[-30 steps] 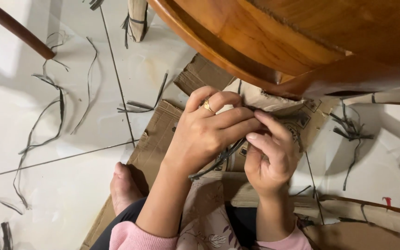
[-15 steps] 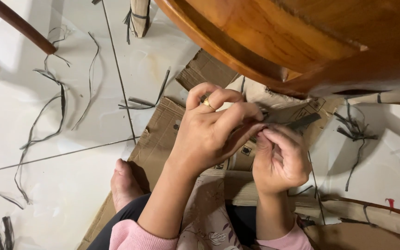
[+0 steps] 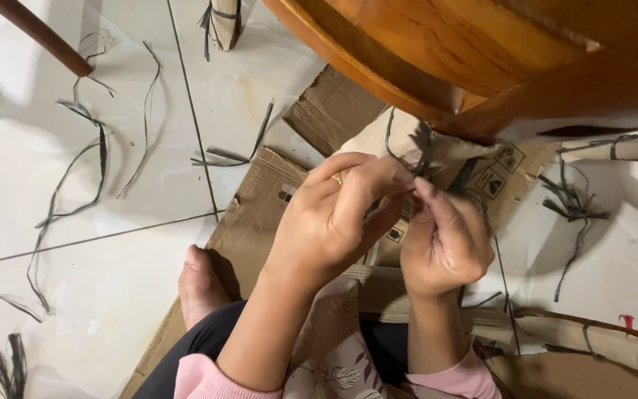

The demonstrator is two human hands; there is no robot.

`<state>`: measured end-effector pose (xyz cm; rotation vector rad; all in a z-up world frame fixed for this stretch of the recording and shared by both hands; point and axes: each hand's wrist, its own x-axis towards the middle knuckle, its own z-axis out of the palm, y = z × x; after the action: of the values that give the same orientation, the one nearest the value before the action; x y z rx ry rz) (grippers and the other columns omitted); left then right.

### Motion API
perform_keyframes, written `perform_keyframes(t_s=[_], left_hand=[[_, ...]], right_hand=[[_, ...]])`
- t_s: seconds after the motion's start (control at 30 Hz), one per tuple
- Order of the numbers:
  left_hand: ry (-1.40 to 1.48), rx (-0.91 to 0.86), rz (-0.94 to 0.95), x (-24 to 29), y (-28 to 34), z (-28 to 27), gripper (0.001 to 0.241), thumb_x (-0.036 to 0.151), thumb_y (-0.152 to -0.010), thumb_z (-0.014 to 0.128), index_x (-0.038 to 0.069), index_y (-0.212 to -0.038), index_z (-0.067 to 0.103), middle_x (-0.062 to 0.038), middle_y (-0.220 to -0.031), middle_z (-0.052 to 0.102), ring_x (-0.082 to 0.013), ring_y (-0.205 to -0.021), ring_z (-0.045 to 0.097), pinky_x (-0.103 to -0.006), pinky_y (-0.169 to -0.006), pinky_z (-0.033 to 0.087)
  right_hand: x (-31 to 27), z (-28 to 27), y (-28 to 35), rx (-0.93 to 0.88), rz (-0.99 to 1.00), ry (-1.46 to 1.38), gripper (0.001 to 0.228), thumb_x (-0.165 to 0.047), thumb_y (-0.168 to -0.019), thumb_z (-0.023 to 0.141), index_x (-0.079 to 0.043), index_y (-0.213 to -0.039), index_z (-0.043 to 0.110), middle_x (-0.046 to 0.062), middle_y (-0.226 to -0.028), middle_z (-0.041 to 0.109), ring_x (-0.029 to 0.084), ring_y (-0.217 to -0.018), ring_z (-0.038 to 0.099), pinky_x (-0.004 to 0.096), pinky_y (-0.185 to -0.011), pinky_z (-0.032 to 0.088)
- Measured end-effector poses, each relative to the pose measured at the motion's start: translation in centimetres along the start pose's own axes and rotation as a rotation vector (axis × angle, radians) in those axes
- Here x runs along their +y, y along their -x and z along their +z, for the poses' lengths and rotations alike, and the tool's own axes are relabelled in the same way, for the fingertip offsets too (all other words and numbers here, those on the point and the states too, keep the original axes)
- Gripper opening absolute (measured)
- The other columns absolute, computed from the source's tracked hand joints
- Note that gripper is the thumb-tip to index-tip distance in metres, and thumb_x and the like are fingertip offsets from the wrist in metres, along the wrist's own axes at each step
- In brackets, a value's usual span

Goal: Wrapping wooden chair legs with cardboard and securing them with plastic ties for protection.

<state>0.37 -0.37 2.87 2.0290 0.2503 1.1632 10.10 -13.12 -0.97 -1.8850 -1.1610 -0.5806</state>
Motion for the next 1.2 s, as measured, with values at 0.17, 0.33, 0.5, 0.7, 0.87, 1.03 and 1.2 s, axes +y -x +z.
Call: perform_keyframes(t_s=[0.17,0.33,0.5,0.7,0.87,1.03,1.2], left_hand=[[0.045,0.098,0.029,-0.6,1.5,1.3,0.041,-0.003,-0.084,0.088,0.0,-0.112,0.058,-0.006,-0.105,0.074,-0.024,-0.095,0.075,-0.0368,-0.093,0.061],[0.191,0.161,-0.035,-0.5,1.3,1.2,0.037,-0.002,-0.082,0.087,0.002,-0.102,0.057,-0.005,-0.098,0.075,-0.0214,-0.096,0.076,-0.0326,-0.083,0.063],[0.592,0.067,-0.465,-1.1,1.5,1.1,0.062,-0.004,-0.079,0.086,0.006,-0.123,0.043,-0.009,-0.097,0.074,-0.0158,-0.095,0.077,-0.0204,-0.078,0.06],[1.197,-0.038,-0.78,-2.8,2.4,2.5,0.062,-0.004,-0.088,0.074,-0.001,-0.14,0.041,-0.02,-0.102,0.076,-0.0138,-0.083,0.073,-0.0178,-0.069,0.057],[1.459,-0.01,-0.782,-4.2,3.5,3.5,0.057,-0.01,-0.091,0.07,-0.003,-0.139,0.04,-0.023,-0.104,0.075,-0.0228,-0.089,0.076,-0.027,-0.08,0.062],[1.601,0.073,-0.797,-4.5,4.2,5.0,0.057,-0.009,-0.09,0.073,0.0,-0.136,0.04,-0.018,-0.1,0.077,-0.0199,-0.087,0.075,-0.0278,-0.083,0.061],[1.592,0.08,-0.817,-4.3,4.1,4.7,0.051,-0.009,-0.092,0.072,0.004,-0.131,0.041,-0.016,-0.102,0.074,-0.0187,-0.092,0.073,-0.0286,-0.085,0.06]], right_hand=[[0.2,0.1,0.1,0.0,0.045,-0.1,0.026,0.019,-0.093,0.07,0.007,-0.116,0.068,0.019,-0.1,0.07,0.023,-0.083,0.068,0.031,-0.073,0.058],[0.0,-0.1,-0.2,-0.037,0.093,-0.118,0.02,0.013,-0.09,0.069,0.008,-0.11,0.069,0.015,-0.092,0.067,0.019,-0.071,0.059,0.028,-0.062,0.049],[0.3,-0.5,-0.3,-0.159,0.268,-0.433,0.013,0.001,-0.1,0.062,0.005,-0.112,0.061,0.011,-0.109,0.061,0.014,-0.082,0.057,0.023,-0.073,0.049],[0.6,-1.0,-0.8,-0.229,0.285,-0.495,0.014,-0.005,-0.101,0.062,0.003,-0.112,0.06,0.008,-0.107,0.057,0.01,-0.078,0.049,0.021,-0.068,0.039],[-0.6,-1.5,-1.1,-0.196,0.236,-0.345,0.016,-0.001,-0.092,0.074,0.001,-0.108,0.071,0.006,-0.1,0.062,0.005,-0.062,0.033,0.019,-0.056,0.027],[-0.4,-1.3,-0.6,-0.167,0.267,-0.364,0.015,0.004,-0.09,0.074,0.003,-0.105,0.069,0.006,-0.091,0.063,0.007,-0.063,0.039,0.019,-0.058,0.033],[-0.2,-1.2,-1.1,-0.165,0.153,-0.26,0.016,0.004,-0.087,0.077,0.003,-0.101,0.07,0.009,-0.091,0.065,0.01,-0.064,0.04,0.023,-0.058,0.032]])
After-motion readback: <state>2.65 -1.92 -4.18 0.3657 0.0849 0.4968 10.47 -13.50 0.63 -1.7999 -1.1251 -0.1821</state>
